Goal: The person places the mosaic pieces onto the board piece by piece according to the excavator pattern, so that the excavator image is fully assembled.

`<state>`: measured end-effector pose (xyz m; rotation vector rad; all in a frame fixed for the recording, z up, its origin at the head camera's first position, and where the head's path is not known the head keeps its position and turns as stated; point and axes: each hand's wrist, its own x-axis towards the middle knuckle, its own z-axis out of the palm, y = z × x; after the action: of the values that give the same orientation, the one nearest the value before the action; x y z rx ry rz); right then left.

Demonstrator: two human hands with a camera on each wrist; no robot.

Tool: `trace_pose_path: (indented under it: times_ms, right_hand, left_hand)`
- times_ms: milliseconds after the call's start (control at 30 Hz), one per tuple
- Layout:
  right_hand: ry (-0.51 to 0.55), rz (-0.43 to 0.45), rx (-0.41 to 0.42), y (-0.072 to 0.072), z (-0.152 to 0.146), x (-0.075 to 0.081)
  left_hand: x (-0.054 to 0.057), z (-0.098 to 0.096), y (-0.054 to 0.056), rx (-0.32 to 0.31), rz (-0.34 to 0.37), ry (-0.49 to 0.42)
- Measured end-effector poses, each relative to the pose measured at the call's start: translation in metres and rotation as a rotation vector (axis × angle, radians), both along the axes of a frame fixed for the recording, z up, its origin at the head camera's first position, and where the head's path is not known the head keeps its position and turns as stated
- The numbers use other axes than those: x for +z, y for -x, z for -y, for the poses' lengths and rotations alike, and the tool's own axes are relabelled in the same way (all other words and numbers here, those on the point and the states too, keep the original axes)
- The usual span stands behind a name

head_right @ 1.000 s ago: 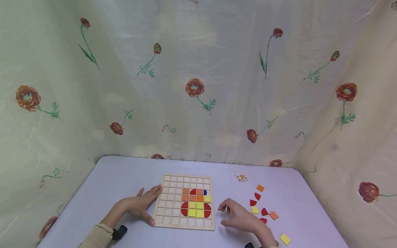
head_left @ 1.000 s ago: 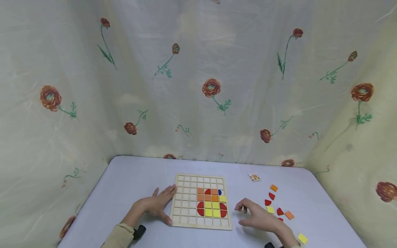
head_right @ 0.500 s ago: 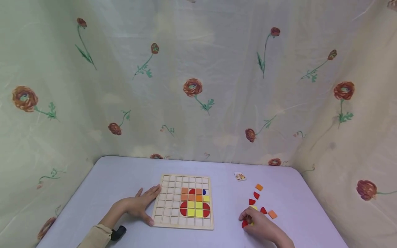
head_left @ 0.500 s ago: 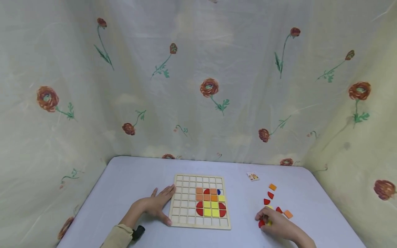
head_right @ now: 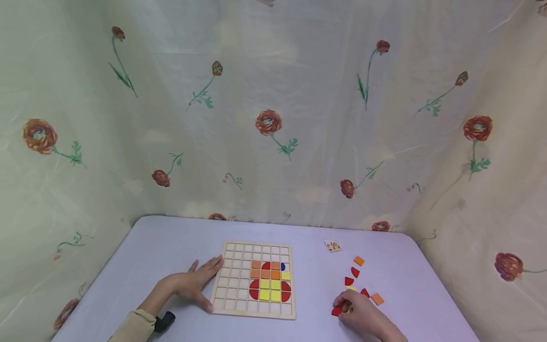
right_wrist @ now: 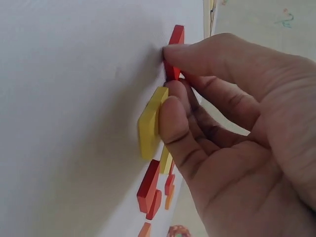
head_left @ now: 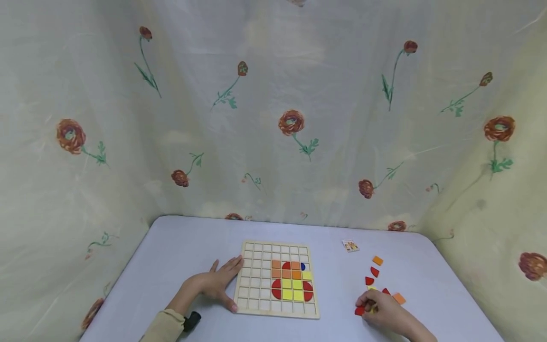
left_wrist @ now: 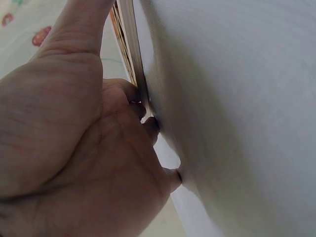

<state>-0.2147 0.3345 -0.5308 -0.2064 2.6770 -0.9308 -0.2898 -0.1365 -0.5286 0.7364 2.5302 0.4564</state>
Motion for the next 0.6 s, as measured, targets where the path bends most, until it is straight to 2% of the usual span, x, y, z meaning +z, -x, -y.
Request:
trace_pose_path:
  times_ms: [133,267,433,600]
  right_hand:
    - [-0.006,-0.039,0.018,0.003,0.006,0.001]
    - [0.029,-0.094,0.046,0.015,0.022,0.006]
    - [0.047,-0.162,0.045,0.043,0.06,0.014]
    - [0.076,-0.212,0.077,0.078,0.1,0.014]
  left_hand:
    - [-0.001,0.001,0.001,-0.005,-0.008,-0.006]
    - [-0.001,0.001,0.001,-0.006,-0.004,-0.004]
    - [-0.004,0.001,0.002,0.004,0.005,-0.004]
    - [-0.008,0.002,0.004,0.003,-0.002,-0.003]
